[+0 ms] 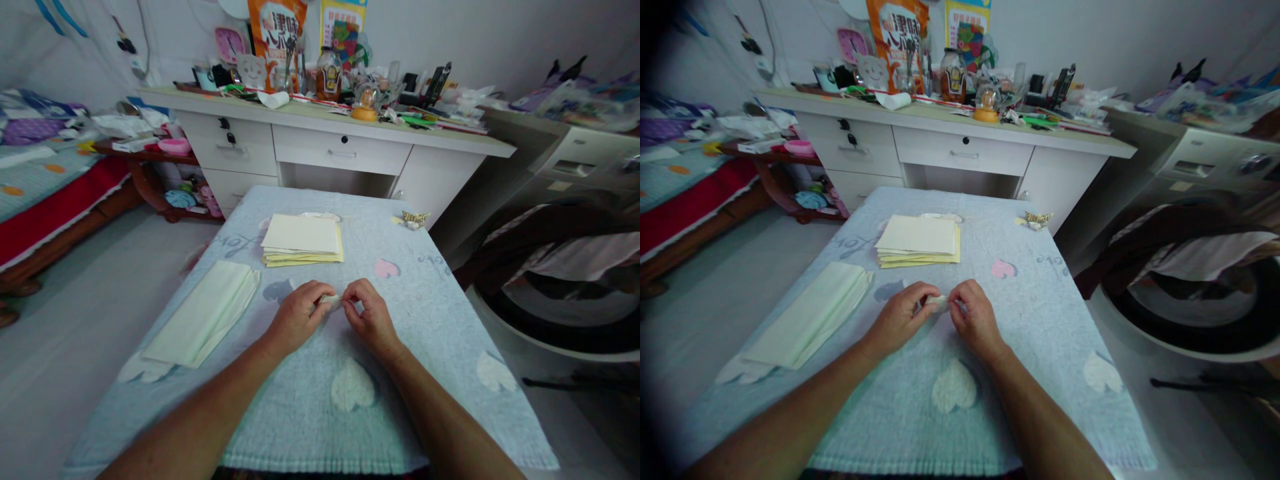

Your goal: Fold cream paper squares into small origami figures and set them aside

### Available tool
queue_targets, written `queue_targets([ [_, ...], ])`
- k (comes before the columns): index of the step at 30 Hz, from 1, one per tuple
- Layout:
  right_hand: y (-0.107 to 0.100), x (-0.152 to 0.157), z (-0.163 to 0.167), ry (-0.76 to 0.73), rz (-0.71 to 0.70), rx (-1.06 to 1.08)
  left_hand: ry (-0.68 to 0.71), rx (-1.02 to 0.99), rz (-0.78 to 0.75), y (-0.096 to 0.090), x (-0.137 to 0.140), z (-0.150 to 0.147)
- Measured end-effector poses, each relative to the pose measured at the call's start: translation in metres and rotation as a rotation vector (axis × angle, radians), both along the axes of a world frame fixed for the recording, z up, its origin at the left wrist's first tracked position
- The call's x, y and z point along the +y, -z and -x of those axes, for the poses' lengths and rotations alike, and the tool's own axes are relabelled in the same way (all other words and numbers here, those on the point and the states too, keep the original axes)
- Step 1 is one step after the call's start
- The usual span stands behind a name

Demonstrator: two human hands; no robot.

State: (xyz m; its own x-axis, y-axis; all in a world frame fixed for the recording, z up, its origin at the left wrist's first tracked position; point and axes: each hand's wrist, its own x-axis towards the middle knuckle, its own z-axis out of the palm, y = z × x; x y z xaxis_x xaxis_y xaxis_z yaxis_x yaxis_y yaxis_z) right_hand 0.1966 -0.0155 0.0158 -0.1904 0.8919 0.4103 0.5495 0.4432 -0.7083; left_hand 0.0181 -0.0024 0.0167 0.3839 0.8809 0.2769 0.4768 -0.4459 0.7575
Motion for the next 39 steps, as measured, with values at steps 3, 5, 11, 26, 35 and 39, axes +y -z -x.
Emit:
queue_targets([
  [3,0.0023,0.0009,-0.0011,0.002,-0.028,-0.053,0.014,0.062,-0.086,-0.0009,-0.0013,-0.0007],
  [5,0.0038,0.0015,-0.0019,0.006,-0.038,-0.089,0.006,0.074,-0.096,-0.0002,-0.0019,-0.0008],
  [11,0.0045,0.0015,-0.0030,0.002,-0.039,-0.149,-0.041,0.079,-0.104,0.0020,-0.0026,0.0000],
  [26,0.0069,0.0040,-0.0034,-0.075,-0.025,-0.113,-0.029,0.082,-0.224,0.0003,-0.0026,0.0006],
  [35,0.0049,0.0031,-0.0036,-0.124,0.067,0.074,-0.017,0.027,-0.208,-0.0013,-0.0049,0.0010],
  [39,0.0011,0.0016,-0.0032,-0.135,0.058,0.078,-0.031,0.009,-0.186,-0.0016,-0.0040,0.0021],
])
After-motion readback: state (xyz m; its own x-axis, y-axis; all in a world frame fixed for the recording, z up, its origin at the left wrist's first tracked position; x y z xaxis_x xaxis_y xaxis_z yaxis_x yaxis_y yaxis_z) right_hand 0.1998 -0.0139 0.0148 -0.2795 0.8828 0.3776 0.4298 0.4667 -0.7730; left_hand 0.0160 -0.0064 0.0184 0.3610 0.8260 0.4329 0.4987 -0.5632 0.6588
